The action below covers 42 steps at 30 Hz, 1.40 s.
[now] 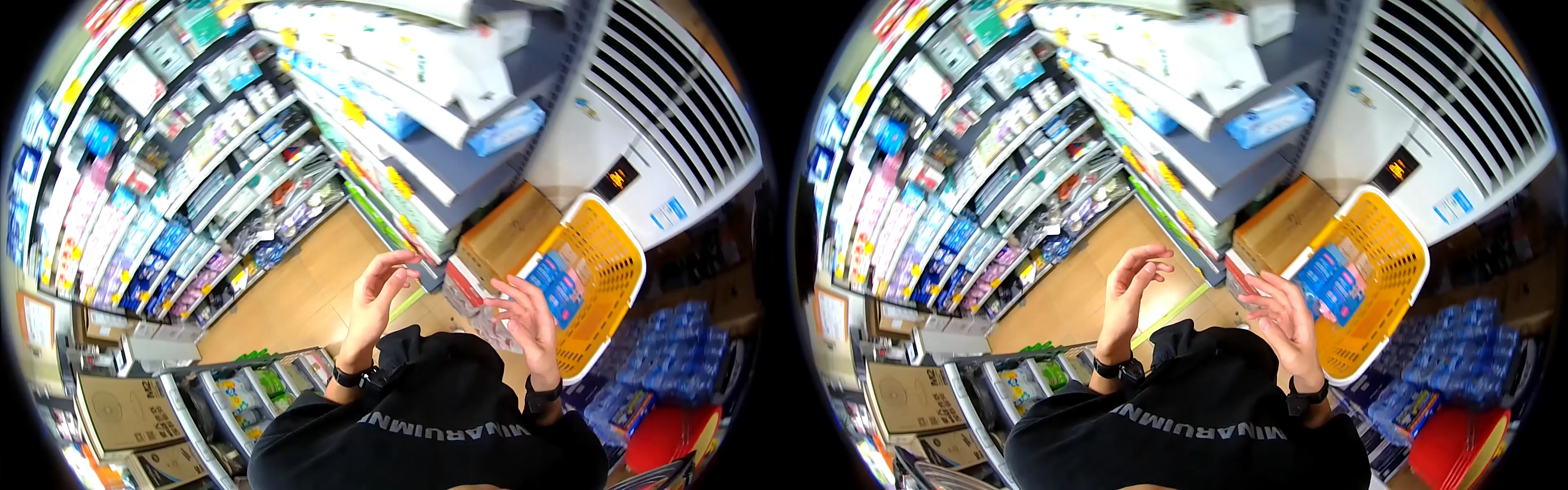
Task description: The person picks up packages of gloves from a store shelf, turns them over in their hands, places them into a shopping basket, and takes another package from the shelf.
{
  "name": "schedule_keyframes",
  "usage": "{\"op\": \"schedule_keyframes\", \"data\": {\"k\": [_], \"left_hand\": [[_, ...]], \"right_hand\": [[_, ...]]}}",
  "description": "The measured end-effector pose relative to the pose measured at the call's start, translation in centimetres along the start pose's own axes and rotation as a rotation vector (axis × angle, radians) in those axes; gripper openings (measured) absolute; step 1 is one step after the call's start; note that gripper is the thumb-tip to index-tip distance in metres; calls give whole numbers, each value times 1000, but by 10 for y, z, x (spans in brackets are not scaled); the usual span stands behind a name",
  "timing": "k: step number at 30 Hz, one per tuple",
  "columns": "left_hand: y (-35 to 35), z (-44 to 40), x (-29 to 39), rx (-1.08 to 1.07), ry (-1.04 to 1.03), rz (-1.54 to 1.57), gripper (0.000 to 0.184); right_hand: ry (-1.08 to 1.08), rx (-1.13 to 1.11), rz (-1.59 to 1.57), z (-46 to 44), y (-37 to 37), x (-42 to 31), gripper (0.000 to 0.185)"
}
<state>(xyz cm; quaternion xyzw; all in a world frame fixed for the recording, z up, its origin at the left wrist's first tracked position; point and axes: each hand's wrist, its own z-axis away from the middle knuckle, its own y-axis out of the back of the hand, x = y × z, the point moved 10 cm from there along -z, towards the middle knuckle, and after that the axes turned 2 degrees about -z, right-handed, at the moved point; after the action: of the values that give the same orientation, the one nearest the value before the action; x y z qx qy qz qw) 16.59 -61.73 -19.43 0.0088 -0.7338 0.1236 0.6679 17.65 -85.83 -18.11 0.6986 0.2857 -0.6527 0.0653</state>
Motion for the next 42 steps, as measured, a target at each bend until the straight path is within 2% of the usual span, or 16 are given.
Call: {"op": "schedule_keyframes", "data": {"k": [9,19,27,42], "left_hand": [[154,70,37,348,-62,-31,24],[291,169,72,621,-140,-35,24],[354,220,75,776,-151,5,24],[446,216,67,978,-183,61,20]], "right_hand": [[-110,-336,-86,-57,-145,46,67],[-138,-604,-145,-91,-302,96,66],[-155,-704,-161,-103,-378,116,60],[-242,-874,-180,-166,-471,157,57]]}}
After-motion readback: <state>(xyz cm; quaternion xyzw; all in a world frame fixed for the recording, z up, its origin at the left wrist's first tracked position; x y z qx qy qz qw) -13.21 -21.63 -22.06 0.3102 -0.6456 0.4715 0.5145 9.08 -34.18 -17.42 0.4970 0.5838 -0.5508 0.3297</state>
